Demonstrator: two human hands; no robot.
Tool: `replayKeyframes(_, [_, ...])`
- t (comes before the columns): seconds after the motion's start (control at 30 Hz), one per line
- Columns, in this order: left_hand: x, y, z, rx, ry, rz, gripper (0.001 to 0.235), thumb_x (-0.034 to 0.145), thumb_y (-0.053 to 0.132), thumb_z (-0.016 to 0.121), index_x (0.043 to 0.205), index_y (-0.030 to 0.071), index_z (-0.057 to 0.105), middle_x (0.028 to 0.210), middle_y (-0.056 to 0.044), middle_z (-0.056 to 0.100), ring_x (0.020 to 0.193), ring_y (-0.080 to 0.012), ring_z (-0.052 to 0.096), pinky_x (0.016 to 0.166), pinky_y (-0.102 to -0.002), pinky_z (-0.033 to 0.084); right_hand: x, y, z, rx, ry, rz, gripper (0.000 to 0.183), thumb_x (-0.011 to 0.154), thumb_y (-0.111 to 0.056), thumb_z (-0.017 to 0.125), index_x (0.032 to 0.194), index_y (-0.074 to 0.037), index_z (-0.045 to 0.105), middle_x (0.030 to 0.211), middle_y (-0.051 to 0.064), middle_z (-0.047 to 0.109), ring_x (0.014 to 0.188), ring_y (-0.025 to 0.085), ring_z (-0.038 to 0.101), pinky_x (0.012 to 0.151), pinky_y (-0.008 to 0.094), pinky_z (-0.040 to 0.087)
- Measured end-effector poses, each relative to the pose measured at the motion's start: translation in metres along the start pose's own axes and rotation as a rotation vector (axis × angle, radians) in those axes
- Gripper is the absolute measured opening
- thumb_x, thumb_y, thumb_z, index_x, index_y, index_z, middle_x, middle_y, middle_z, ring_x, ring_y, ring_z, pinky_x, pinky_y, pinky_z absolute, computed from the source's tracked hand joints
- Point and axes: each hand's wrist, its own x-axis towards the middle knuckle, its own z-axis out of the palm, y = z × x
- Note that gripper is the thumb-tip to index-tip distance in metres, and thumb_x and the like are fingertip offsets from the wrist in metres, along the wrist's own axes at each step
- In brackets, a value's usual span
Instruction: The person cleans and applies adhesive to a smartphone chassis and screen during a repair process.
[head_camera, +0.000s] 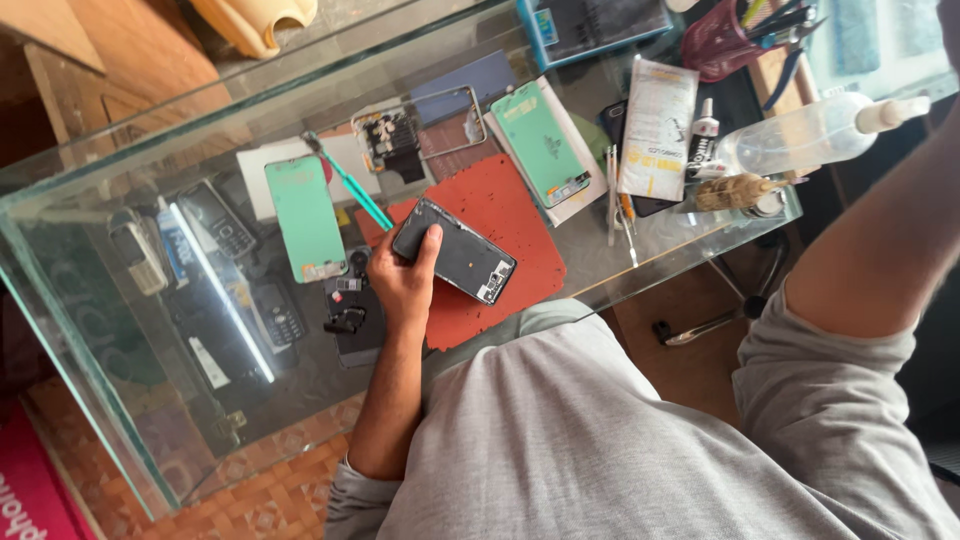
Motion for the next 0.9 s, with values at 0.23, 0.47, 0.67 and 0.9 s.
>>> replayKeyframes(0.23, [0.009, -0.003, -0.006, -0.037, -0.089, -0.123, 0.024, 0.096, 0.019, 0.080, 0.089, -0.003, 0.076, 0.074, -0.003, 0.069, 0.068, -0.0072, 0.059, 0.063, -0.027, 0.047, -0.091, -0.111, 0.119, 0.603, -0.279, 0.172, 0.012, 0.109, 0.015, 0.066, 0.112, 0.006, 0.057, 0.098, 0.019, 0.072, 0.078, 0.016, 0.073, 0.068, 0.027, 0.062])
replayKeyframes(0.47, [0.004, 0.010, 0.011, 0.258, -0.071, -0.112, 0.025, 0.089, 0.024, 0.080, 0.091, 0.000, 0.072, 0.071, -0.011, 0.073, 0.062, -0.0166, 0.070, 0.060, -0.035, 0.053, -0.134, -0.146, 0.208, 0.463, -0.378, 0.166, 0.016, 0.095, 0.007, 0.074, 0.101, 0.006, 0.059, 0.089, 0.014, 0.073, 0.075, 0.015, 0.071, 0.064, 0.027, 0.059])
replayKeyframes(0.67, [0.008, 0.013, 0.013, 0.264, -0.073, 0.099, 0.022, 0.089, 0.016, 0.076, 0.103, 0.000, 0.071, 0.090, -0.016, 0.076, 0.080, -0.0282, 0.078, 0.070, -0.038, 0.058, -0.157, -0.131, 0.218, 0.518, -0.635, 0.259, 0.012, 0.100, 0.003, 0.070, 0.111, 0.002, 0.066, 0.094, 0.010, 0.076, 0.089, 0.014, 0.078, 0.077, 0.027, 0.064])
replayKeyframes(0.9, [0.009, 0.018, 0.014, 0.269, -0.093, 0.025, 0.023, 0.089, 0.016, 0.074, 0.105, 0.000, 0.071, 0.090, -0.016, 0.077, 0.082, -0.0288, 0.077, 0.071, -0.038, 0.058, -0.154, -0.143, 0.241, 0.451, -0.492, -0.166, 0.023, 0.093, 0.004, 0.077, 0.113, -0.004, 0.072, 0.114, 0.013, 0.074, 0.104, 0.027, 0.076, 0.085, 0.035, 0.062])
